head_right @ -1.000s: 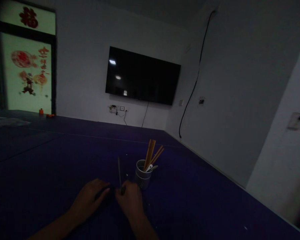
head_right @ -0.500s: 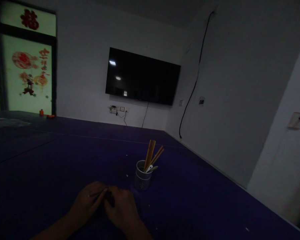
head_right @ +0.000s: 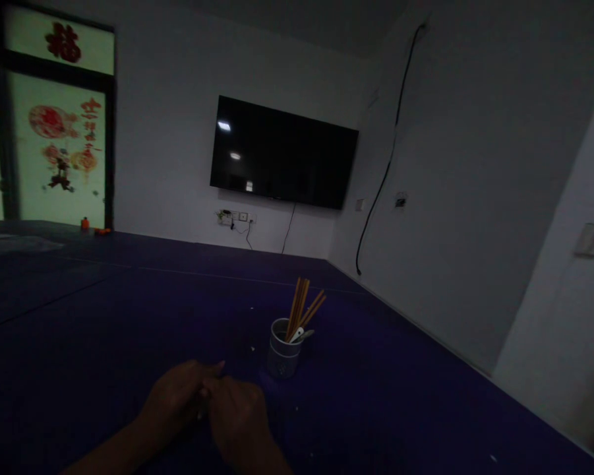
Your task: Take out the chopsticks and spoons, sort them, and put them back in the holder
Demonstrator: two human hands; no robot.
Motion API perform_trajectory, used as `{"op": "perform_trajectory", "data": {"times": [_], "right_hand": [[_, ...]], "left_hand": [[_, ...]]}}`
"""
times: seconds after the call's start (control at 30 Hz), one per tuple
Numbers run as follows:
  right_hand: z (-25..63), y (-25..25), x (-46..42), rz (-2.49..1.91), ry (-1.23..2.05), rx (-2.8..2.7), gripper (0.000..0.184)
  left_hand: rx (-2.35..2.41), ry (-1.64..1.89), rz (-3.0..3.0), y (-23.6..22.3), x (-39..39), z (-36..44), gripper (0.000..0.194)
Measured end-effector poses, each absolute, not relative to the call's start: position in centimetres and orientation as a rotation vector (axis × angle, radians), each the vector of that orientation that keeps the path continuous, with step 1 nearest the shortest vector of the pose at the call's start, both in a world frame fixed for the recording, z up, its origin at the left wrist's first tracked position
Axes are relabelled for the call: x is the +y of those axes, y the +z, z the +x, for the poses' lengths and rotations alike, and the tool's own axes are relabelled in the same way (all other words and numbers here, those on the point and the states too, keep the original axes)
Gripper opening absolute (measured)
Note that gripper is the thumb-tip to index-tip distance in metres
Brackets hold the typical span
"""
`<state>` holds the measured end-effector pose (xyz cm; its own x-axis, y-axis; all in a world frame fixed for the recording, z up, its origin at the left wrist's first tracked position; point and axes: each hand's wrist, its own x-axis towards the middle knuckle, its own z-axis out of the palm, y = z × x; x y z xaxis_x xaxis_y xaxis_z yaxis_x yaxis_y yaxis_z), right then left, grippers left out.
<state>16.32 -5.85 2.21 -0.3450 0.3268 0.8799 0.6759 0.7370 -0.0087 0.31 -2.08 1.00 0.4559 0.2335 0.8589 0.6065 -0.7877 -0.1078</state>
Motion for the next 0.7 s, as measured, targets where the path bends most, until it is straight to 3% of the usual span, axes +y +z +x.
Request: {"op": "perform_trajectory", "data": {"times": [0.1, 0.2, 0.37, 0.5, 0.7], "right_hand": [[17.8, 2.4, -5.5, -0.814, -0.485, -1.767, 0.029], [19.8, 3.0, -4.9, -1.008, -0.433, -1.520, 0.030], [21.9, 4.2, -3.5, -1.163, -0.335, -1.279, 0.041], [22.3, 4.5, -2.9, -1.345, -0.324, -1.283, 0.052], [22.4, 4.6, -2.7, -1.486, -0.280, -1.370, 0.051]], "left_hand": [[-0.808, -1.266, -2.288, 1.1, -2.0, 0.2, 0.034], [-0.844, -1.261, -2.294, 1.0, -2.0, 0.3, 0.027], [-0.850, -1.243, -2.356, 0.8, -1.9, 0.4, 0.025], [-0.853, -1.232, -2.394, 0.7, -1.8, 0.4, 0.028], [-0.869, -1.223, -2.432, 0.5, -1.7, 0.5, 0.028]]}}
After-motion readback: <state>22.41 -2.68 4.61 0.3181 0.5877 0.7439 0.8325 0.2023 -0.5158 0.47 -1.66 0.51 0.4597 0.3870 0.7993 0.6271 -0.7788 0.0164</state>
